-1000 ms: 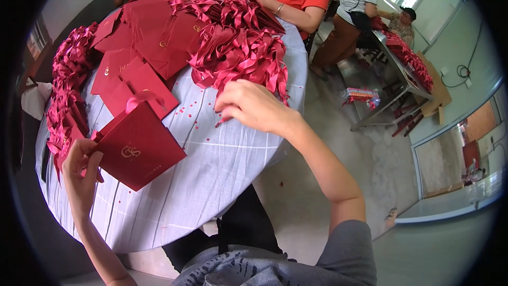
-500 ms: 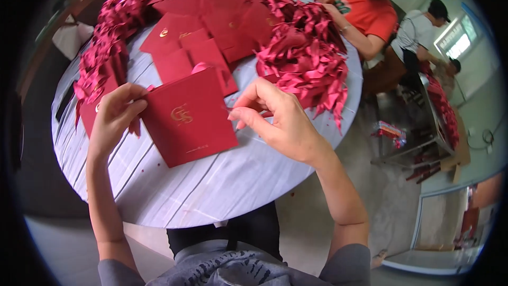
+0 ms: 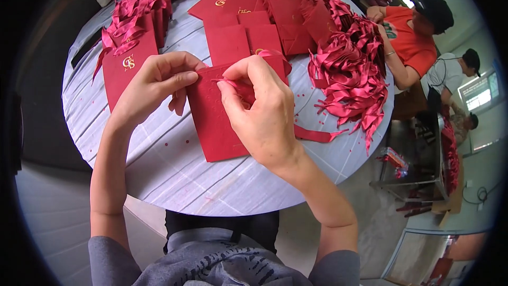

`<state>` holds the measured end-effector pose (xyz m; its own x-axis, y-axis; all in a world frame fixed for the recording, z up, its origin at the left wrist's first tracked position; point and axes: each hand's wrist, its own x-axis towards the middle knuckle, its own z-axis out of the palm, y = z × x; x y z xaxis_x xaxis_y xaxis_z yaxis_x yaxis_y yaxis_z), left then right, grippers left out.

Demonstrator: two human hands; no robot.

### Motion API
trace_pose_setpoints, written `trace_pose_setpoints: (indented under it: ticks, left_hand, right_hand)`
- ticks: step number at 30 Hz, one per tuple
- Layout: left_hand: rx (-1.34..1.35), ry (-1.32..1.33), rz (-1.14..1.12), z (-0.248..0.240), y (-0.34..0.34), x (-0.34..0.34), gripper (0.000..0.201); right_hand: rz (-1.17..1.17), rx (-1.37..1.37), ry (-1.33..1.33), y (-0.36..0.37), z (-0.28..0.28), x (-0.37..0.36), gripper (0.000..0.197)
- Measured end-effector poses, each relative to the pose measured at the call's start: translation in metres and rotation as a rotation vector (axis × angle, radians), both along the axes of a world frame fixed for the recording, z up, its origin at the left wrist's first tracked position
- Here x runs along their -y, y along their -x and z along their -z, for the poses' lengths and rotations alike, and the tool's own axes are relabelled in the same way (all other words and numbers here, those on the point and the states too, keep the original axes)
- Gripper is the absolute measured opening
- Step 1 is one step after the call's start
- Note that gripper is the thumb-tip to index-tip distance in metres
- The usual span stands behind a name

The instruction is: The person attaches ribbon handles to paper gift bags by threading the ends of the ribbons through the bag slots by hand.

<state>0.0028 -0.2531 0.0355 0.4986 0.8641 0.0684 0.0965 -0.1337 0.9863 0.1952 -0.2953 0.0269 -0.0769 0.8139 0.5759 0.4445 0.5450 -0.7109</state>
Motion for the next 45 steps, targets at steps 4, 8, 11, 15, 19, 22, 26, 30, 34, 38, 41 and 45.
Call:
trace_pose_setpoints:
  ticks: [4, 8, 11, 15, 19, 22, 26, 30, 34, 38, 41, 45]
  left_hand:
    - [-0.011, -0.019, -0.006, -0.001, -0.002, 0.002, 0.016]
    - [-0.002, -0.027, -0.007, -0.001, -0.002, 0.004, 0.016]
    - [-0.012, -0.027, -0.029, -0.003, -0.004, 0.008, 0.015]
    - [-0.002, -0.015, -0.041, -0.007, -0.007, 0.013, 0.014]
    - [0.002, -0.118, -0.116, -0.006, -0.013, 0.023, 0.015]
    - [-0.011, -0.169, -0.144, -0.008, -0.016, 0.028, 0.015]
    - [-0.039, -0.217, -0.156, -0.007, -0.017, 0.030, 0.015]
    - [-0.064, -0.254, -0.180, -0.005, -0.017, 0.031, 0.017]
    - [-0.071, -0.199, -0.181, -0.006, -0.016, 0.032, 0.017]
    - [-0.067, -0.192, -0.168, -0.004, -0.019, 0.031, 0.017]
    - [-0.059, -0.192, -0.167, -0.002, -0.019, 0.031, 0.016]
    - [-0.070, -0.192, -0.174, -0.002, -0.018, 0.031, 0.016]
  right_hand:
    - [0.067, 0.145, -0.147, 0.004, 0.001, 0.003, 0.012]
    - [0.049, 0.111, -0.192, 0.006, 0.002, 0.005, 0.013]
    - [0.059, 0.145, -0.246, 0.005, 0.003, 0.005, 0.013]
    - [0.082, 0.205, -0.248, 0.005, 0.001, 0.011, 0.014]
    - [0.087, 0.266, -0.306, 0.006, -0.003, 0.011, 0.016]
    - [0.050, 0.235, -0.247, 0.006, -0.007, 0.012, 0.018]
    - [0.035, 0.235, -0.225, 0.006, -0.009, 0.013, 0.017]
    - [0.014, 0.193, -0.156, 0.008, -0.012, 0.014, 0.016]
    - [0.004, 0.165, -0.130, 0.008, -0.011, 0.013, 0.015]
    - [-0.022, 0.143, -0.097, 0.002, -0.009, 0.011, 0.014]
    - [0.026, 0.262, -0.211, 0.006, -0.005, 0.013, 0.013]
    - [-0.078, 0.131, -0.010, 0.000, -0.008, 0.007, 0.012]
